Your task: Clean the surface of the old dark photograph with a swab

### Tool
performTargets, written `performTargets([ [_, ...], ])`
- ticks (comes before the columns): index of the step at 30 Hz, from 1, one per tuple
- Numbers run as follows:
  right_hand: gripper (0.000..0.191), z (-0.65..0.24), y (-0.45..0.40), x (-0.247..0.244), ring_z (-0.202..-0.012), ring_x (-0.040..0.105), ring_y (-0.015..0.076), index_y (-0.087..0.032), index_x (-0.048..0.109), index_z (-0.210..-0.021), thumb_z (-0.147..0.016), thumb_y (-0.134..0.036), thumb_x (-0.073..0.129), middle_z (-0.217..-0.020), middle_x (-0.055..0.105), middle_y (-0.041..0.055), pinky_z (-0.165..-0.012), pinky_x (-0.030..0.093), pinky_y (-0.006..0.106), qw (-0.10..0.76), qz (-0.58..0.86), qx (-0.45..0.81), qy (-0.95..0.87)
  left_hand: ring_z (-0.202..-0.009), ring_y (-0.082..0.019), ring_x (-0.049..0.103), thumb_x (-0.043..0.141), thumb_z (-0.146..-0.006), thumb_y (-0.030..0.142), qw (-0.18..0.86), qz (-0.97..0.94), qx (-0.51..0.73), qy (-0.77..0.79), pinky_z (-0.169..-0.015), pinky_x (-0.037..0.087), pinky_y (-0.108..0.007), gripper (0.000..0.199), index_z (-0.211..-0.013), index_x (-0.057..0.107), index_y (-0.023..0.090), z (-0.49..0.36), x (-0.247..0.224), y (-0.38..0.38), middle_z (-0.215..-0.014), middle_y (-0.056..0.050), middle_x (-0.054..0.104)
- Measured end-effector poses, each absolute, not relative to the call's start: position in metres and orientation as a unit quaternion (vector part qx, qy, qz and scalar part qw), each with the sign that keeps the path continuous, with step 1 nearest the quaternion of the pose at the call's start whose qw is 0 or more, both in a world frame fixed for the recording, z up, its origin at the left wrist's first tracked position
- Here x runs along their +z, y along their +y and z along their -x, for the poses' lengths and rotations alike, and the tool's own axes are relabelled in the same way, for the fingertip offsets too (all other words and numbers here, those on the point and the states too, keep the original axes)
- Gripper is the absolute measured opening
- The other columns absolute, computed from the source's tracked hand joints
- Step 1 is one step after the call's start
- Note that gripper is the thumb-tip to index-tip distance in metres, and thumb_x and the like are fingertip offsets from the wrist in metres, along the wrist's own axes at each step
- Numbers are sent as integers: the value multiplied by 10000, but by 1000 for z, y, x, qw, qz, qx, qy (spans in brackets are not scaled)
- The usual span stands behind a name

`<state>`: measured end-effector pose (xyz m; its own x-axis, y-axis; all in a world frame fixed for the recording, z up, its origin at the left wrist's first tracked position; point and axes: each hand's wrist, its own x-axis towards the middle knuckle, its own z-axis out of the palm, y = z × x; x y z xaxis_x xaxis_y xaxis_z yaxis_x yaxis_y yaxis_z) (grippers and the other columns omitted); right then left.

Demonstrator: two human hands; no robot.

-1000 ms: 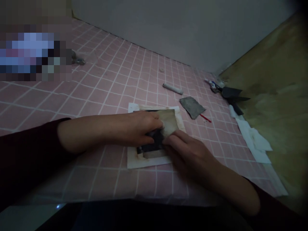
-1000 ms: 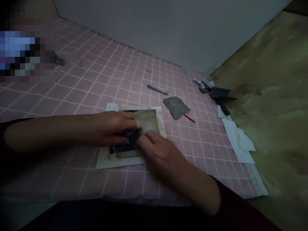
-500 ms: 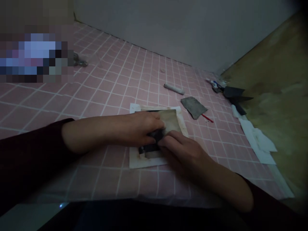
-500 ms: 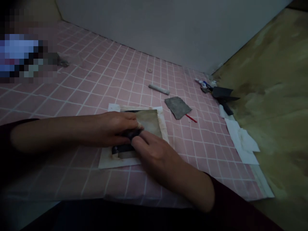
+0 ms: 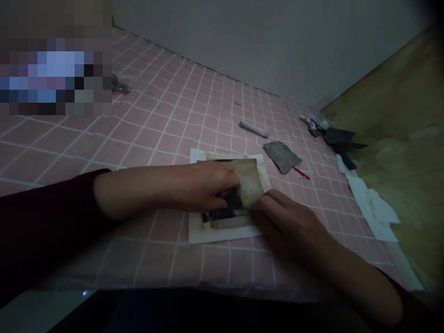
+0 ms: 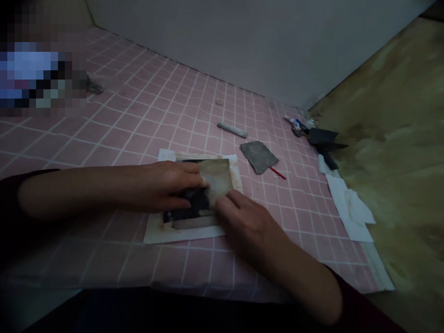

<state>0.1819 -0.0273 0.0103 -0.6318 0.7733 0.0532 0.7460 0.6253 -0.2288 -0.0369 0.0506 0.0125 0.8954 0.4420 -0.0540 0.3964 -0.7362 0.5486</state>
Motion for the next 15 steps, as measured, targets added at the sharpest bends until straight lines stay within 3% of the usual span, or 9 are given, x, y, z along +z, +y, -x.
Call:
performTargets([
  [6, 133, -176, -25, 5, -729, 530, 148, -163, 569, -948, -942, -105, 449, -873, 555, 48, -622, 422, 255, 123, 356, 100, -921, -810, -133, 547, 619, -828, 142, 288, -928, 53, 233, -677, 401, -224, 63, -844, 561, 162, 36, 13, 50, -919, -14, 584],
  [15, 97, -180, -28, 4, -720, 541, 155, -163, 549, -944, -947, -135, 456, -838, 560, 40, -628, 437, 267, 114, 403, 98, -902, -844, -145, 548, 618, -824, 141, 287, -929, 46, 227, -711, 410, -240, 71, -872, 572, 166, 36, 13, 51, -942, -17, 584],
])
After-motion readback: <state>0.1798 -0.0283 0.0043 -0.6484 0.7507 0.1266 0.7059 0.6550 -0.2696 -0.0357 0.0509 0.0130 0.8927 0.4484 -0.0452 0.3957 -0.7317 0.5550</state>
